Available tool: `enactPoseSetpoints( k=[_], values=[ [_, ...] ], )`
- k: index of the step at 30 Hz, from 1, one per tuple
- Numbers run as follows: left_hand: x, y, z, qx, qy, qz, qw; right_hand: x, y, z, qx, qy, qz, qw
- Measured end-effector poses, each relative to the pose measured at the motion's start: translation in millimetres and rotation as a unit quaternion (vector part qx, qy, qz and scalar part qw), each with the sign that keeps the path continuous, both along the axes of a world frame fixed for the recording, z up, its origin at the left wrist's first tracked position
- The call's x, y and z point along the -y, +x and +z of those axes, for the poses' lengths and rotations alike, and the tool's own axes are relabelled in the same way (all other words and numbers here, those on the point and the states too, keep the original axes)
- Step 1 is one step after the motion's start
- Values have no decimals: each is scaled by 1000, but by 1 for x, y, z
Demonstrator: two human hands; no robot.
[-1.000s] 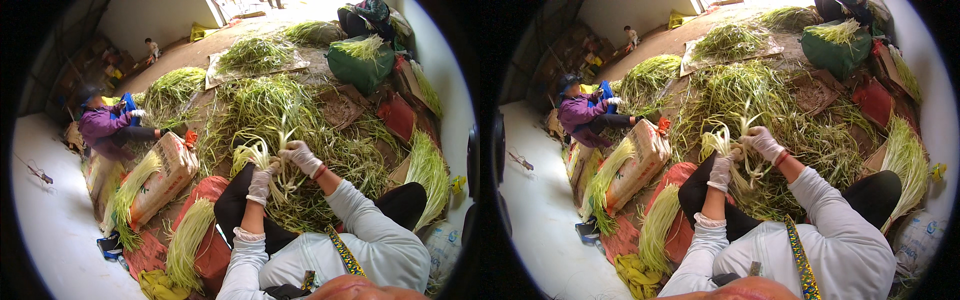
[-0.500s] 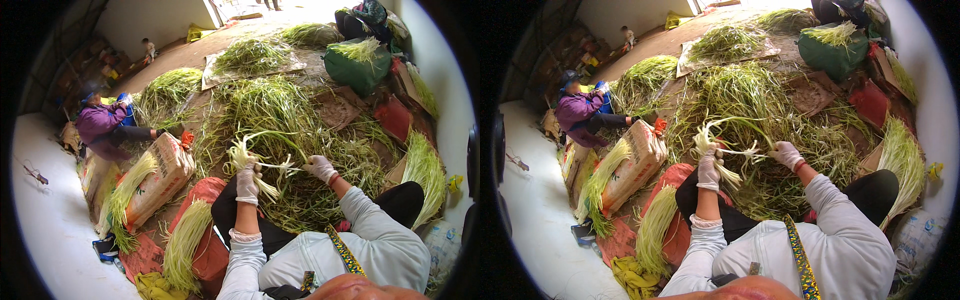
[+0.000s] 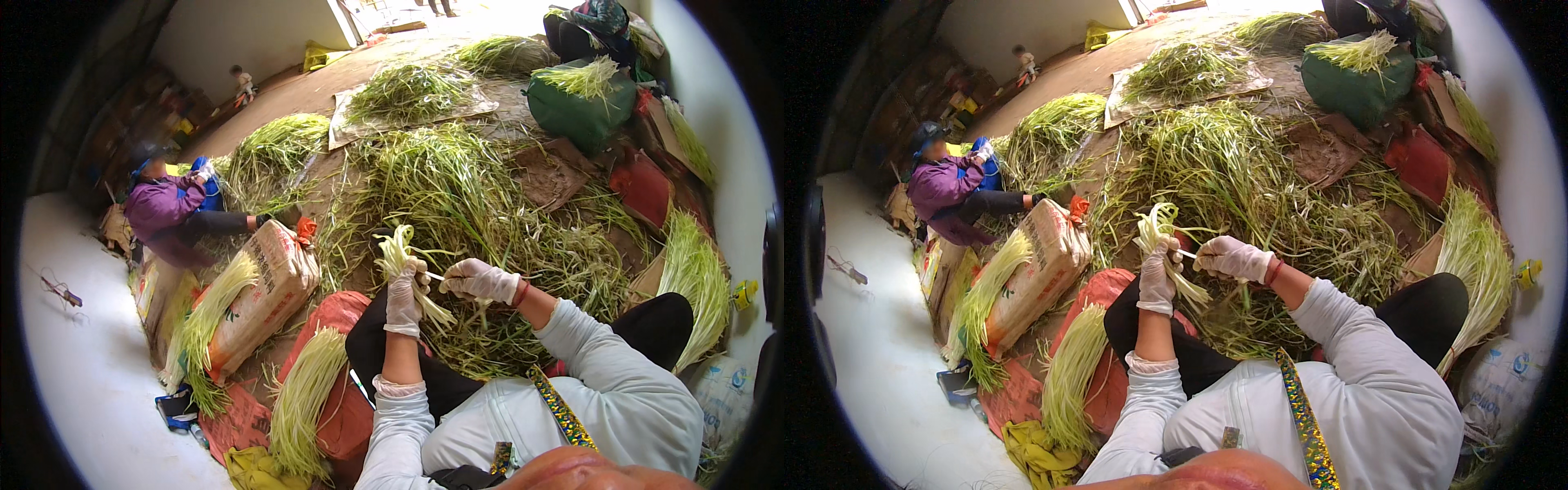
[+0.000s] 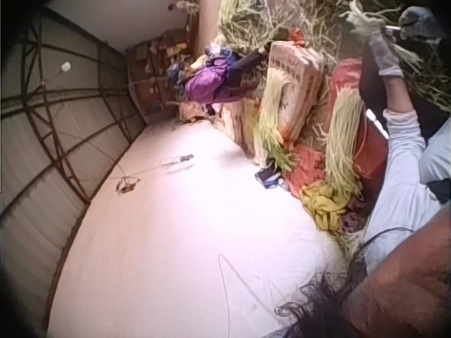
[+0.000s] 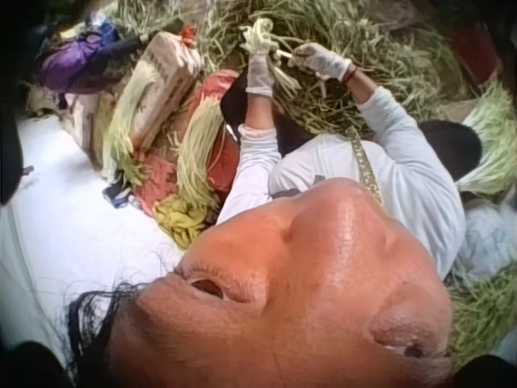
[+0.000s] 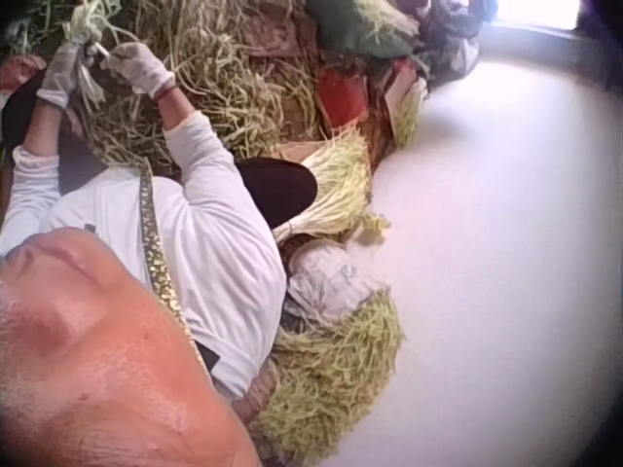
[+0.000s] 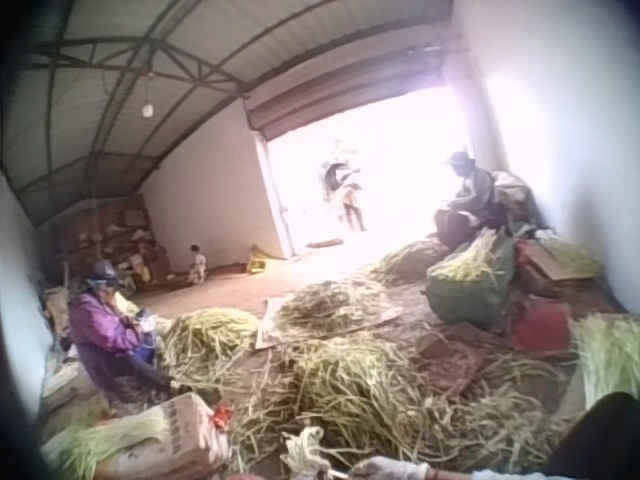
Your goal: The person sits on the floor and repeatedly picks up strands of light green plant material, separates them by hand, and aligns them into a neat bundle. The person continues this process, adding more strands to the growing bundle held in the left hand.
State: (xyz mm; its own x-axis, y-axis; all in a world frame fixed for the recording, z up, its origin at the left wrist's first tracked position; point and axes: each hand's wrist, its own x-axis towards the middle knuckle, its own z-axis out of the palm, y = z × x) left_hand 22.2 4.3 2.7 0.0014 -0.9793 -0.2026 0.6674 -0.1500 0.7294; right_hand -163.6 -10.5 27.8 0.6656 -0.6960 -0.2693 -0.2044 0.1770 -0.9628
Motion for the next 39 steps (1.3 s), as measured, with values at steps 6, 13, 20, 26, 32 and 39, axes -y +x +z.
enactPoseSetpoints(
  k=[6, 13, 20, 26, 32, 39],
  values=[
    [6, 5, -8, -65, -22, -8, 998, -6, -20, -7, 51, -29, -9, 998],
    [5, 0, -6, -61, -12, -5, 998, -9, -29, -11, 118, 45, -43, 991],
    [4, -5, -9, -77, -18, -28, 997, -15, -29, -15, 81, 128, -23, 988],
    [0, -4, -4, -39, -10, -36, 999, -14, -25, -25, 81, 99, -13, 992],
    [-4, -13, 3, 64, -29, -51, 996, -14, -22, -30, 119, 69, -78, 987],
    [-4, -15, 0, 79, -8, -67, 995, -16, -22, -28, 127, 97, -4, 987]
  ],
)
